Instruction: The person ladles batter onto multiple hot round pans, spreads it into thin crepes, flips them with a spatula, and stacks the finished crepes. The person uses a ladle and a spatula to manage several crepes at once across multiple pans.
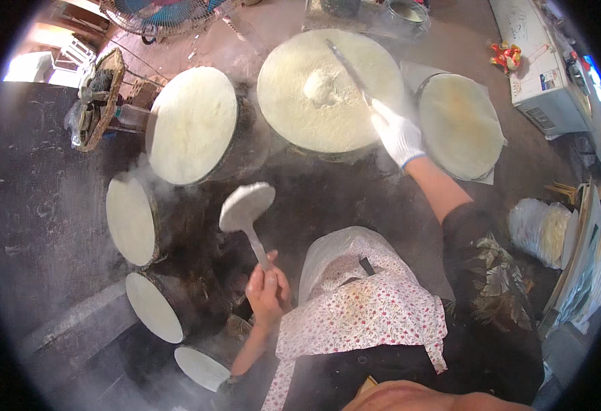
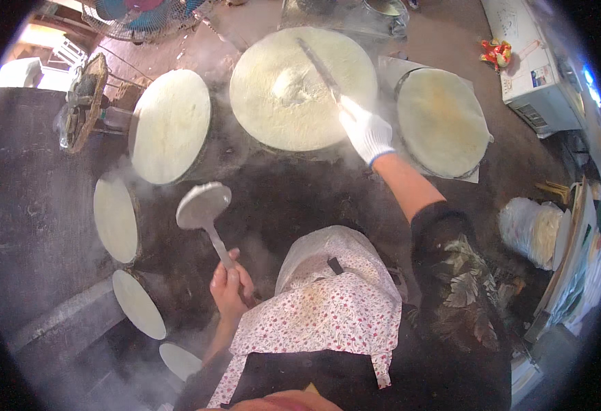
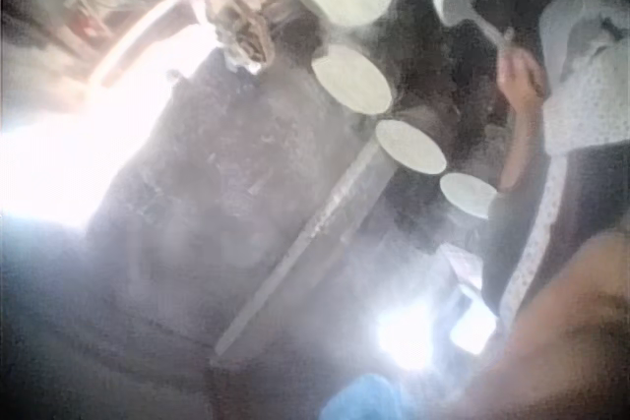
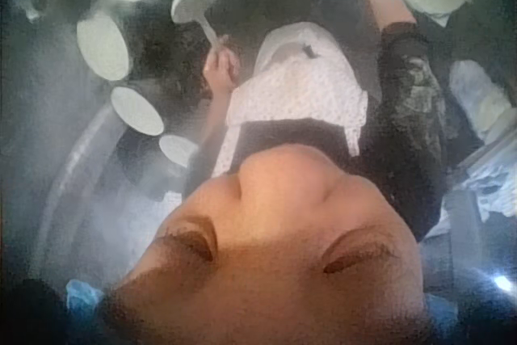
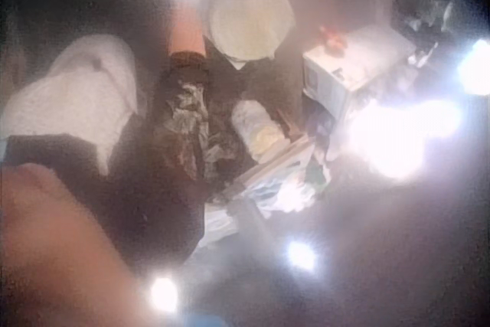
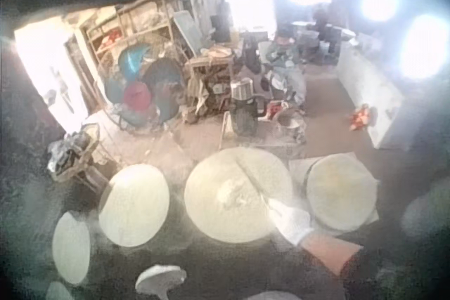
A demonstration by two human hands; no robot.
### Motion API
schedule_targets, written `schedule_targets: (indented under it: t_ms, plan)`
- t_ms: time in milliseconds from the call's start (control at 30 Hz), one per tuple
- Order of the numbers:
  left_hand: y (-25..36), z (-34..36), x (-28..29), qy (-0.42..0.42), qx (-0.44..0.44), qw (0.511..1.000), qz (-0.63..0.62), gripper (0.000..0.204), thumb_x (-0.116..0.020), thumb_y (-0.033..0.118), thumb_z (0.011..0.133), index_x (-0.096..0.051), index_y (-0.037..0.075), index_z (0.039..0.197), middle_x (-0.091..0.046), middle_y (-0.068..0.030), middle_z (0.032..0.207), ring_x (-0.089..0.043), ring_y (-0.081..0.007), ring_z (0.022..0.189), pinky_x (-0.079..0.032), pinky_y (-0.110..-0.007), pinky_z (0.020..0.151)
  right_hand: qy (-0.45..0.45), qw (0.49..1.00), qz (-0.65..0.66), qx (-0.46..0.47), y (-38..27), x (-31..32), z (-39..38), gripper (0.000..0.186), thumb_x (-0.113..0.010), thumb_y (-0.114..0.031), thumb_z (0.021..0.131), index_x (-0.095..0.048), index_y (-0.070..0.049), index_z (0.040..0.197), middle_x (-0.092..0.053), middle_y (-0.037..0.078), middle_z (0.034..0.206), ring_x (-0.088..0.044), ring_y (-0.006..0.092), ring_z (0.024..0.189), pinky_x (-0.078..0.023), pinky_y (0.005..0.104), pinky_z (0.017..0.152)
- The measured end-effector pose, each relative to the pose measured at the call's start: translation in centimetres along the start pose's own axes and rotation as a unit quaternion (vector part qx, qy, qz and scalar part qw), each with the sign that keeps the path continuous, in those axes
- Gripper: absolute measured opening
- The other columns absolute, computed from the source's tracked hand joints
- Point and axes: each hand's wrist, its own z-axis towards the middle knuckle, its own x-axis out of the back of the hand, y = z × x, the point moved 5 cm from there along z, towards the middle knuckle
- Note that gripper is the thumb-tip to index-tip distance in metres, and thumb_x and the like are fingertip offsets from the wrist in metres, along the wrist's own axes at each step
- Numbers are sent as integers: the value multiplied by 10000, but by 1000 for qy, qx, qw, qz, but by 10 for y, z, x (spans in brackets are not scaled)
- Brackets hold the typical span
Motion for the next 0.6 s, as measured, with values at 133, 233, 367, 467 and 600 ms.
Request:
schedule_targets:
  t_ms: [133,233,367,467,600]
  plan:
    - [33,39,-7,-34,-42,997,-52,497,-497,156,1118,-406,-24,1573,-539,2,784,-492,-77,597,-418,-228,538,-121,990,-67,-8,-3,-10,-7,416,-607,-396,1015,-659,-289,1413,-764,165,958,-729,385,783,-566,494,728]
    - [50,56,-16,-43,-55,991,-112,548,-515,214,1121,-375,-1,1605,-502,17,812,-478,-63,618,-403,-225,527,-118,991,-53,10,-8,-10,-14,394,-633,-395,1005,-682,-299,1384,-766,157,927,-741,367,774,-580,485,711]
    - [66,89,-29,-65,-44,986,-150,552,-512,244,1126,-373,11,1607,-476,17,838,-458,-61,632,-397,-222,535,29,998,33,-43,-6,2,-18,405,-648,-406,998,-690,-269,1377,-764,159,1091,-745,375,924,-587,453,813]
    - [76,143,-43,-97,-52,976,-187,454,-464,177,1135,-422,31,1563,-499,-10,879,-476,-79,671,-443,-248,543,-84,996,-21,5,-10,-9,-26,427,-645,-415,994,-668,-294,1403,-759,167,1006,-743,381,848,-585,466,767]
    - [63,195,-71,-125,-18,967,-221,384,-446,159,1131,-469,33,1494,-531,-14,914,-473,-59,681,-435,-207,531,-116,993,19,-14,-3,-11,-51,455,-712,-346,969,-675,-256,1413,-763,172,1061,-768,324,918,-599,417,812]
